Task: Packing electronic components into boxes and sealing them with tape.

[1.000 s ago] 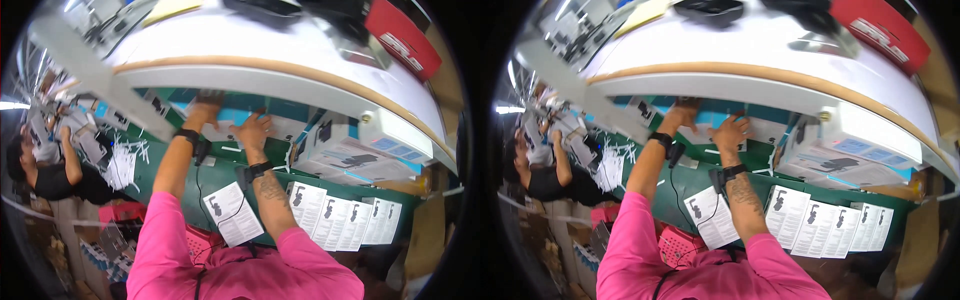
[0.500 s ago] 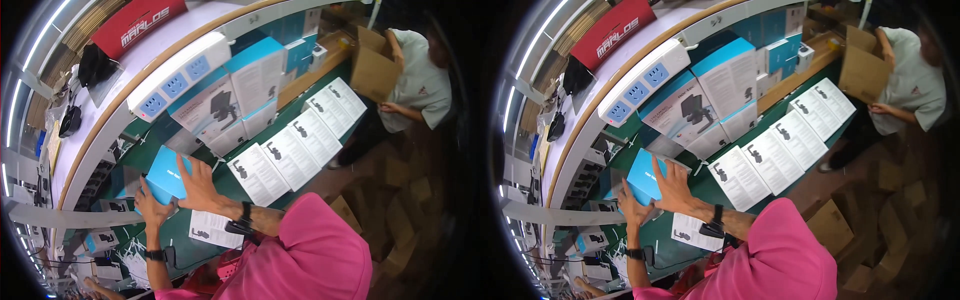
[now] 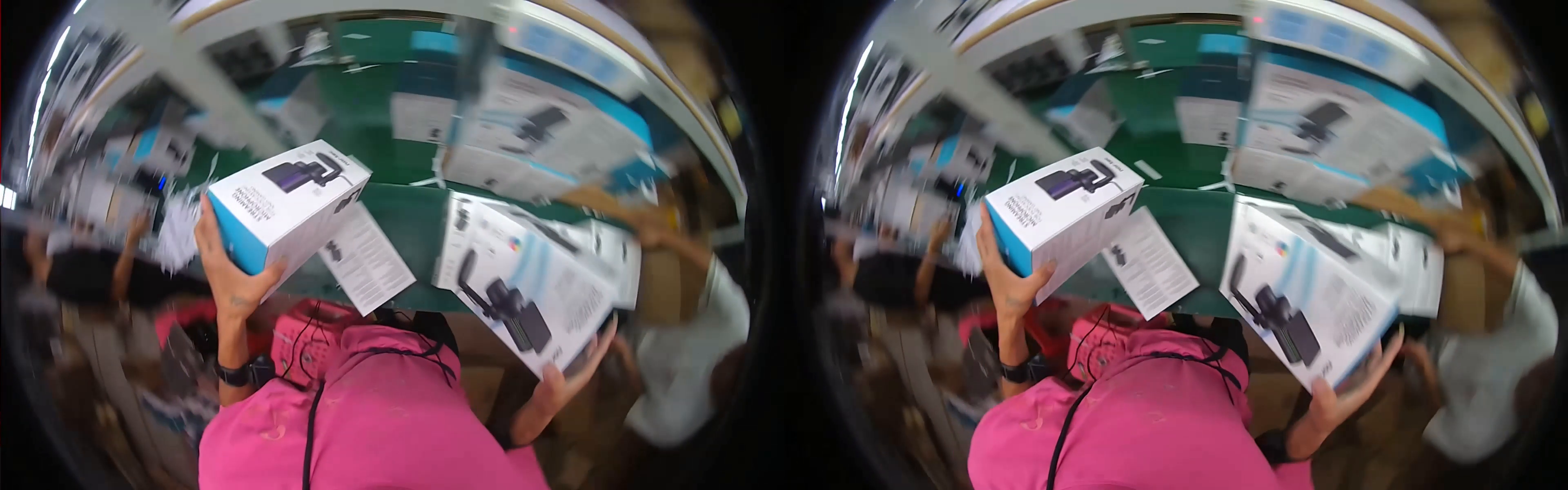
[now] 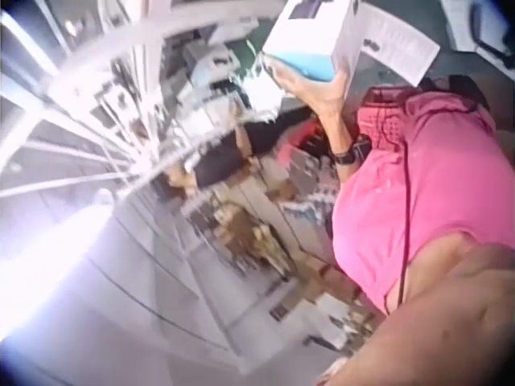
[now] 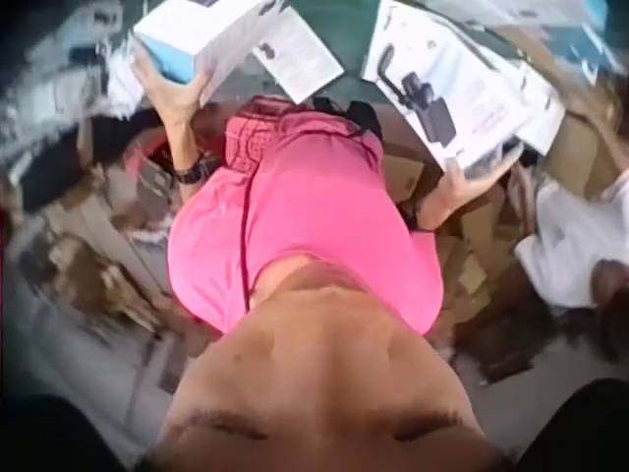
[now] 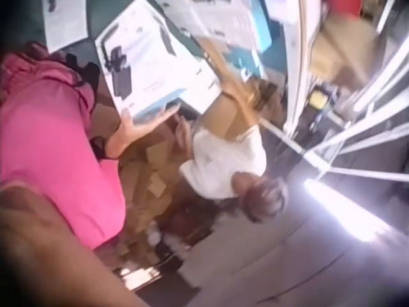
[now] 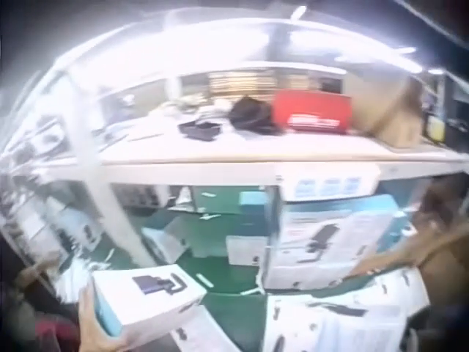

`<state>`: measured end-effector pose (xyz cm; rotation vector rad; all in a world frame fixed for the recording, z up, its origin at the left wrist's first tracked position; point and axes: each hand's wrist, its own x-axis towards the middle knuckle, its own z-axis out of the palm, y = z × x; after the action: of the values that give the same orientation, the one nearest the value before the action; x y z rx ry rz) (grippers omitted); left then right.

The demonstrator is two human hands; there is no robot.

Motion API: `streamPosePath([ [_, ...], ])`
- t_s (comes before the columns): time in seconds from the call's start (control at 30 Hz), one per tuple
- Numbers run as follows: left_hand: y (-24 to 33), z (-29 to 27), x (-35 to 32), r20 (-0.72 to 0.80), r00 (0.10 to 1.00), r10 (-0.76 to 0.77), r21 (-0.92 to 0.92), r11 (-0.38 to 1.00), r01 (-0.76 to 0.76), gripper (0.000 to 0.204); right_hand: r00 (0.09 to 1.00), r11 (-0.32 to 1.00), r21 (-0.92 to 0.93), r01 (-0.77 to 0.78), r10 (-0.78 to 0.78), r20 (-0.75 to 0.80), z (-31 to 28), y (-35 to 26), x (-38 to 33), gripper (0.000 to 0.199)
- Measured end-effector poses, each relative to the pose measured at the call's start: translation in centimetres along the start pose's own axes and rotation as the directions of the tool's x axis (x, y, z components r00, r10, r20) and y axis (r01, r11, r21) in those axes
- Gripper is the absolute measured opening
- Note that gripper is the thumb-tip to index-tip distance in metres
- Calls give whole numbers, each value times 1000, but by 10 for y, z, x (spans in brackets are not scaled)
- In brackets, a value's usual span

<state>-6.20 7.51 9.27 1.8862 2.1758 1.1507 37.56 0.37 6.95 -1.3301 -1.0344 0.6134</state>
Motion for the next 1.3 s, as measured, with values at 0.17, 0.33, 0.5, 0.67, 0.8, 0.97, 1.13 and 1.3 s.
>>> streamPosePath([
  [0.17,-33,6,-78,-345,872,-348,126,903,411,123,966,977,211,-22,-33,256,48,22,51,123],
  [0.33,-86,41,-91,-400,748,-530,238,728,643,118,683,978,138,-158,8,730,159,7,70,126],
  [0.5,-106,62,-25,-347,773,-531,398,663,634,113,499,990,87,114,-133,857,264,-20,49,114],
  [0.67,-178,7,-2,-343,602,-721,324,510,797,109,454,866,-26,499,-236,859,342,-25,4,107],
  [0.8,-224,-11,3,-320,690,-649,472,522,710,104,349,849,-44,526,-168,922,410,-5,-23,106],
  [0.97,-263,-43,28,81,773,-629,499,697,515,98,-145,980,-189,70,197,970,503,6,2,99],
  [1.13,-318,-49,65,647,575,-500,280,858,430,101,-339,929,-369,-32,337,878,548,71,-8,98],
  [1.3,-371,-33,99,836,461,-298,189,945,268,96,-326,876,-454,-161,387,862,566,119,-15,93],
])
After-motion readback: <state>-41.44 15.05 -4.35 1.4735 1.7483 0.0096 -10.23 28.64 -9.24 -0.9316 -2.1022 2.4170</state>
